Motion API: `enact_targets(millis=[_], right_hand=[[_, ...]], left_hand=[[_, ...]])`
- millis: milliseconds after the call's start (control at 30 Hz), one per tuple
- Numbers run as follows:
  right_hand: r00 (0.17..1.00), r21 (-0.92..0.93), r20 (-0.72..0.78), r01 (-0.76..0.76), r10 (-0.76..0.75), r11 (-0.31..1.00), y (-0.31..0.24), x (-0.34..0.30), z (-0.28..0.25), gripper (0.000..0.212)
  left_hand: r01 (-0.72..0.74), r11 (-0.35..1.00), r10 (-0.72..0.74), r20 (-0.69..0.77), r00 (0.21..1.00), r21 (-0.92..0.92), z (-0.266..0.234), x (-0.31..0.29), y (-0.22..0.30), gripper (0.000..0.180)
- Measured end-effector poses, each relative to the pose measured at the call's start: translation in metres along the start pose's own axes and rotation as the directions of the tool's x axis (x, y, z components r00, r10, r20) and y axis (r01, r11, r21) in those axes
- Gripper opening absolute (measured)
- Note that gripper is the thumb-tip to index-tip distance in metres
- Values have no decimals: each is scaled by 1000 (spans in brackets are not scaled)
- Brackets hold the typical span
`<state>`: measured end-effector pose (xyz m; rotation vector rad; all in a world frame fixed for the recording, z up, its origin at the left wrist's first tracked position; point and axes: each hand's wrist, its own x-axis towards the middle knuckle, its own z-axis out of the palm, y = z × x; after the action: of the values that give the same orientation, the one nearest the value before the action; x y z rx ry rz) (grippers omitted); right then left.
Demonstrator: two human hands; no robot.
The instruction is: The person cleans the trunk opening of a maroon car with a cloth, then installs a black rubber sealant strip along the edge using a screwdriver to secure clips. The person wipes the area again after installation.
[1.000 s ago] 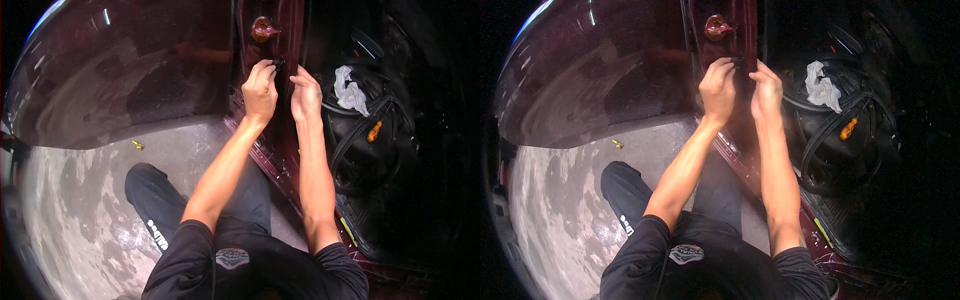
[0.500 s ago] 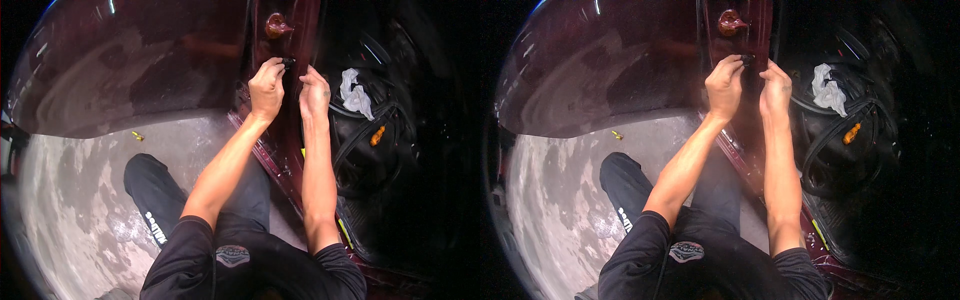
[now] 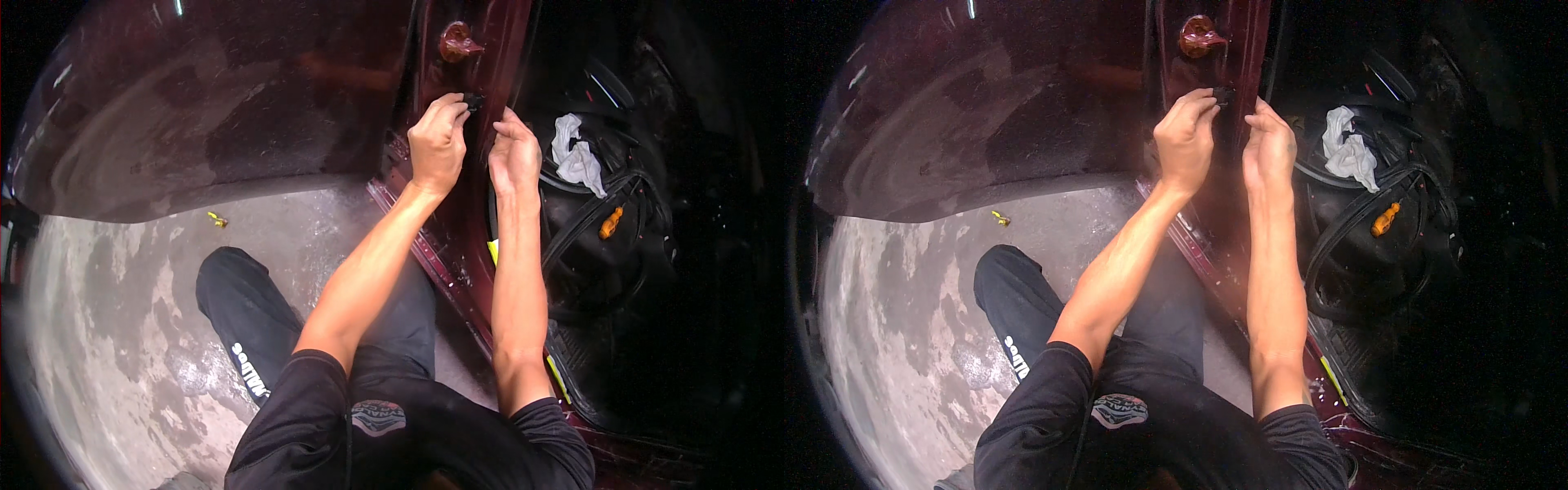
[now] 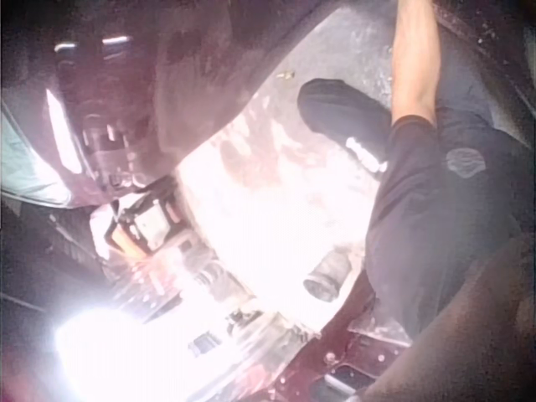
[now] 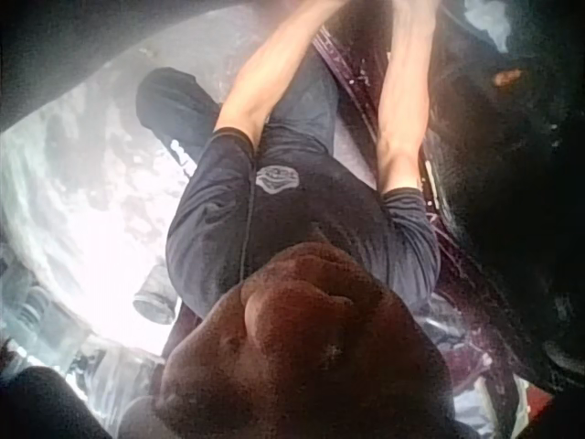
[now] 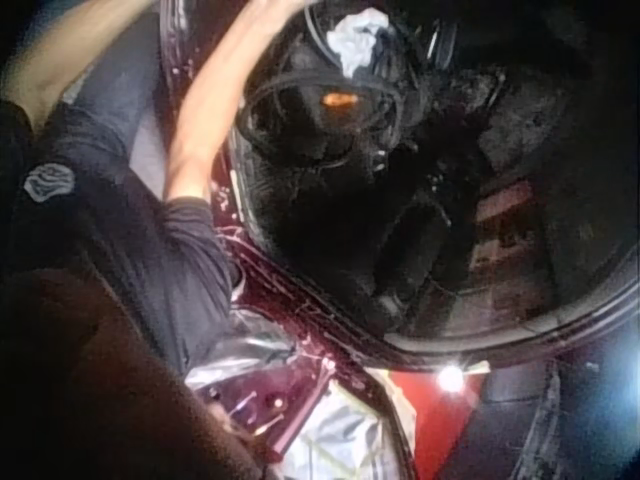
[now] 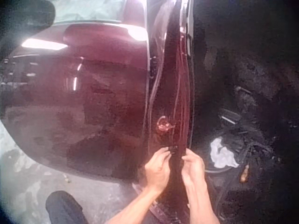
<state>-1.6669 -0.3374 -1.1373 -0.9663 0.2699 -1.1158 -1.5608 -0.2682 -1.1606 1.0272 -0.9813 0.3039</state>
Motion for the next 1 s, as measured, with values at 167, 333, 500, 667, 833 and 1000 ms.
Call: enact_targets(millis=[167,333,500,667,833,1000], right_hand=[[995,-139,-48,78,-86,987,0,-9,16,48],[990,-217,-73,102,-120,971,1,-10,19,49],[991,-256,-53,109,-126,961,1,-13,18,44],[992,-217,-41,109,-121,970,1,-12,15,51],[996,-207,-2,90,-92,974,2,-9,8,45],[997,-232,52,72,-61,970,-6,-15,19,44]], left_hand=[[-14,1000,14,-9,1000,-7,0,0,-3,13],[-2,1000,2,-7,1000,-23,0,1,-2,12],[-11,1000,11,-6,1000,-8,0,0,-4,12],[-47,999,47,6,999,25,-1,2,-2,13],[-38,998,38,-8,999,-50,1,2,-4,16],[-127,990,124,46,991,59,1,4,-7,15]])
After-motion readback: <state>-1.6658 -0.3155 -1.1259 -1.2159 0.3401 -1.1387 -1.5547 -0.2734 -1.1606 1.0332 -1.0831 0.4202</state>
